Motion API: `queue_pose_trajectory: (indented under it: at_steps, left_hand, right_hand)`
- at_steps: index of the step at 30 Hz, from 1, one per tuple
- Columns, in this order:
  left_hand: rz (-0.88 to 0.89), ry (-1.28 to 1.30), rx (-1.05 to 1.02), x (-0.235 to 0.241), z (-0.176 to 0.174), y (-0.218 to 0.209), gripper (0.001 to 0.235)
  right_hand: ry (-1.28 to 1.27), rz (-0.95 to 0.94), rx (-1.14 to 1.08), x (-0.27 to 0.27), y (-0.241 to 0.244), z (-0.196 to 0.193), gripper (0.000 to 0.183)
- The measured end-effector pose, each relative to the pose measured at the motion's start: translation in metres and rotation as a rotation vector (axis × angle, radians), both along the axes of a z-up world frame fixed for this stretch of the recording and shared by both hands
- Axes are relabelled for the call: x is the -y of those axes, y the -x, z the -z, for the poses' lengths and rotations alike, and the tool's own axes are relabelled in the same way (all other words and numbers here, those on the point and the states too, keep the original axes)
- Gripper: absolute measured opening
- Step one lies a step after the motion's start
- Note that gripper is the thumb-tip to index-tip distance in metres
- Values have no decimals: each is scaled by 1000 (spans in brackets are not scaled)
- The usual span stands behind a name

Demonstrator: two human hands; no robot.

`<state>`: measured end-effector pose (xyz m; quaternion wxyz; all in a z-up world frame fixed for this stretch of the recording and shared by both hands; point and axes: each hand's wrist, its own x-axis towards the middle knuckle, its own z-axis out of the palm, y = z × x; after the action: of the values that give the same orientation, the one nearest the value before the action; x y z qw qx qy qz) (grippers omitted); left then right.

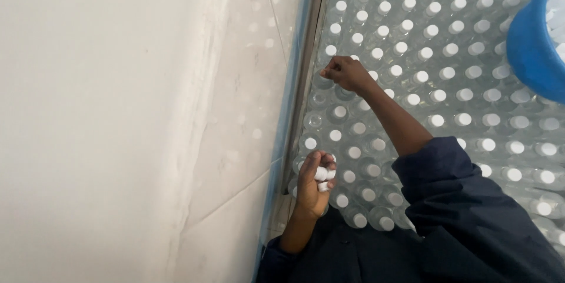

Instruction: The person repeatedly picks up white bottle caps from a blue basin and screws them onto the tops of clear plastic bottles arranged in rows on a table. The person works methodically across the rows, securing each cap by hand.

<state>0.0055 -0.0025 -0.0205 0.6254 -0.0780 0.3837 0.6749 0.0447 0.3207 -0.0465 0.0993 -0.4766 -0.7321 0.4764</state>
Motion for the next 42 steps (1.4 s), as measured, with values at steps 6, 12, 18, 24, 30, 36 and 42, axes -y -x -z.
queue_pose_trajectory:
  at_steps: [6, 12, 18, 24, 30, 36, 42]
  left_hand:
    - [39, -40, -42, 9, -23, 0, 19]
    - [16, -2, -64, 20, -16, 0, 19]
    - [14, -23, -10, 16, -8, -4, 17]
    - [5, -26, 35, 18, -8, 4, 17]
    - [44, -28, 60, 23, -11, -4, 15]
    - [45, -27, 19, 30, -10, -15, 25]
    - [-2, -188, 91, 20, 12, -6, 51]
  right_hand:
    - [39, 38, 145, -15, 18, 9, 28]
    - [-23, 49, 114, -7, 15, 5, 40]
    - [-122, 20, 67, 0, 13, 7, 32]
    - [-79, 58, -13, 6, 8, 4, 27]
    - [-52, 67, -71, 4, 5, 7, 26]
    - [-225, -6, 155, 23, 4, 6, 34]
    - [-304, -347, 10, 128, -41, -126, 45]
